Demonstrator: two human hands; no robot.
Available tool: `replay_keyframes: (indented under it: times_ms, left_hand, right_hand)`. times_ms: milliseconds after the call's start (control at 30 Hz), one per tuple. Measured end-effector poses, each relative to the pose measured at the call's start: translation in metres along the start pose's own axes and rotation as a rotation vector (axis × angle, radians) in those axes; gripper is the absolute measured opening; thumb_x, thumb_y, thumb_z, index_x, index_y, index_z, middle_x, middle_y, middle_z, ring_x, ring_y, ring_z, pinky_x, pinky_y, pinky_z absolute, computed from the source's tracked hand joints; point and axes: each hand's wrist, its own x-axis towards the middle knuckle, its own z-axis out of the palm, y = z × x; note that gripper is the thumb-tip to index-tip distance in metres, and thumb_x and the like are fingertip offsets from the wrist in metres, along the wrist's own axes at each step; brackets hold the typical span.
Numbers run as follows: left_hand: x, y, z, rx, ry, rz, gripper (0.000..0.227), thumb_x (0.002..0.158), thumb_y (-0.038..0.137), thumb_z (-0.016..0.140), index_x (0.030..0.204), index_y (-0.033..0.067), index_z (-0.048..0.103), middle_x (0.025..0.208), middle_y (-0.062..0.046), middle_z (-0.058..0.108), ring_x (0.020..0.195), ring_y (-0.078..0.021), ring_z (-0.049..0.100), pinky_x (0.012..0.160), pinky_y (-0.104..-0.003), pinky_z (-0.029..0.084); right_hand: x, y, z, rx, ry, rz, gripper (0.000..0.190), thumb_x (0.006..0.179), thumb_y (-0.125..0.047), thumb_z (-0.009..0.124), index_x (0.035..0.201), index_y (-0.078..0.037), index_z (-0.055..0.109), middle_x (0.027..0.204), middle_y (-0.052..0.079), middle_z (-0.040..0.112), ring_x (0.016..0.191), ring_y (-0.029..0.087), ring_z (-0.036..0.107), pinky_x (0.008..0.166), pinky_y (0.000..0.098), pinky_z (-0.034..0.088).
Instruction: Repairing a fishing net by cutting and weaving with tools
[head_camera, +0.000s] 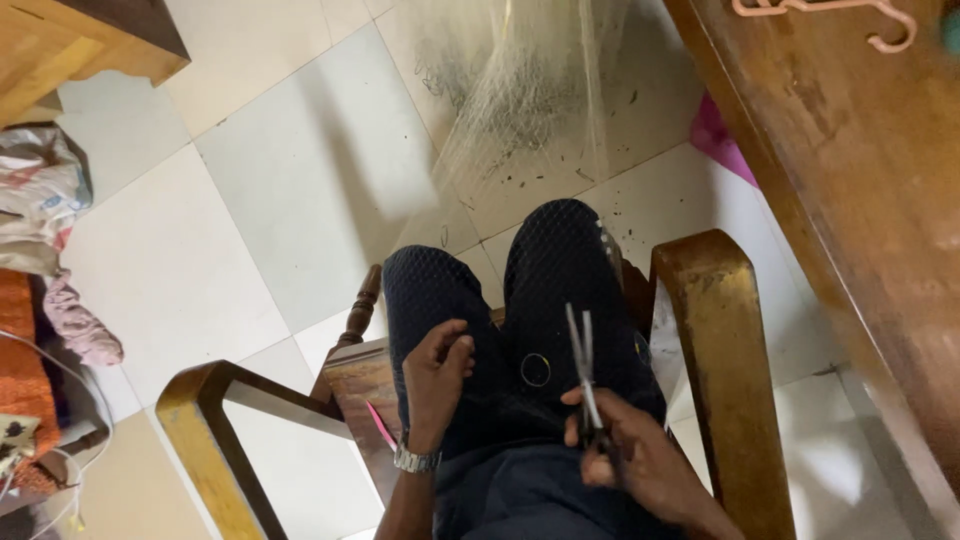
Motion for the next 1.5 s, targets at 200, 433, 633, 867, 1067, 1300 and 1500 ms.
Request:
replay_keyframes:
  times_ms: [200, 433, 633, 867, 1067, 1300, 1500]
  left_hand:
    - [0.007, 0.024, 0.017, 0.010, -0.081, -0.174, 0.026, 0.082, 0.015, 0.057, 0.106, 0.0059, 0.064, 0.059, -0.007, 0.062, 0.044, -0.0116, 0.053, 0.039, -0.022, 0.043]
    - [0.021, 0.034, 0.029, -0.345, -0.191, -0.416, 0.036, 0.083, 0.022, 0.057, 0.112, 0.0004, 0.060, 0.057, -0.008, 0.054, 0.040, -0.0141, 0.046, 0.035, -0.023, 0.033]
    - [0.025, 0.007, 0.029, -0.284, -0.032, -0.286, 0.011, 0.079, 0.012, 0.063, 0.082, 0.0021, 0.067, 0.052, -0.005, 0.052, 0.037, -0.0116, 0.043, 0.033, -0.021, 0.030]
    - [0.012, -0.029, 0.022, -0.073, 0.121, 0.321, 0.006, 0.081, 0.013, 0.066, 0.080, 0.0082, 0.070, 0.086, -0.004, 0.059, 0.067, -0.0088, 0.056, 0.055, -0.021, 0.043]
    - [0.005, -0.012, 0.020, -0.217, -0.058, 0.194, 0.014, 0.085, 0.017, 0.059, 0.081, 0.0048, 0.066, 0.064, -0.005, 0.065, 0.047, -0.0098, 0.058, 0.040, -0.020, 0.046]
    - [0.005, -0.024, 0.018, -0.348, -0.045, 0.093, 0.012, 0.085, 0.013, 0.058, 0.082, 0.0022, 0.062, 0.068, -0.011, 0.066, 0.051, -0.0151, 0.063, 0.045, -0.022, 0.051]
    - [-0.004, -0.022, 0.016, -0.323, -0.046, -0.012, 0.011, 0.083, 0.012, 0.059, 0.081, 0.0010, 0.062, 0.068, -0.014, 0.067, 0.050, -0.0168, 0.062, 0.043, -0.024, 0.051]
  right_hand:
    - [0.010, 0.007, 0.003, -0.260, 0.140, 0.024, 0.045, 0.075, -0.006, 0.068, 0.117, -0.010, 0.055, 0.080, 0.004, 0.061, 0.055, 0.011, 0.053, 0.054, 0.0236, 0.047]
    - [0.010, 0.000, 0.000, -0.385, 0.143, 0.097, 0.046, 0.073, -0.017, 0.068, 0.118, -0.016, 0.057, 0.081, 0.000, 0.065, 0.069, 0.009, 0.059, 0.063, 0.0240, 0.046]
    - [0.014, -0.001, 0.004, -0.520, 0.142, 0.166, 0.048, 0.072, -0.013, 0.072, 0.117, -0.020, 0.058, 0.082, -0.004, 0.068, 0.064, 0.007, 0.060, 0.060, 0.0221, 0.046]
    - [0.023, 0.007, 0.009, -0.727, 0.162, 0.122, 0.055, 0.069, -0.019, 0.076, 0.120, -0.020, 0.056, 0.084, -0.003, 0.070, 0.073, 0.007, 0.068, 0.067, 0.0202, 0.050]
    - [0.035, -0.004, 0.023, -0.793, 0.111, 0.237, 0.048, 0.071, -0.024, 0.072, 0.117, -0.024, 0.057, 0.084, -0.003, 0.072, 0.072, 0.007, 0.067, 0.065, 0.0227, 0.049]
    - [0.052, 0.004, 0.026, -0.660, -0.004, 0.167, 0.035, 0.078, -0.011, 0.058, 0.113, -0.014, 0.060, 0.076, 0.000, 0.071, 0.067, 0.008, 0.067, 0.065, 0.0211, 0.050]
    - [0.049, 0.002, 0.023, -0.567, 0.037, 0.230, 0.037, 0.078, -0.019, 0.065, 0.114, -0.014, 0.060, 0.079, 0.000, 0.067, 0.069, 0.008, 0.061, 0.065, 0.0225, 0.047]
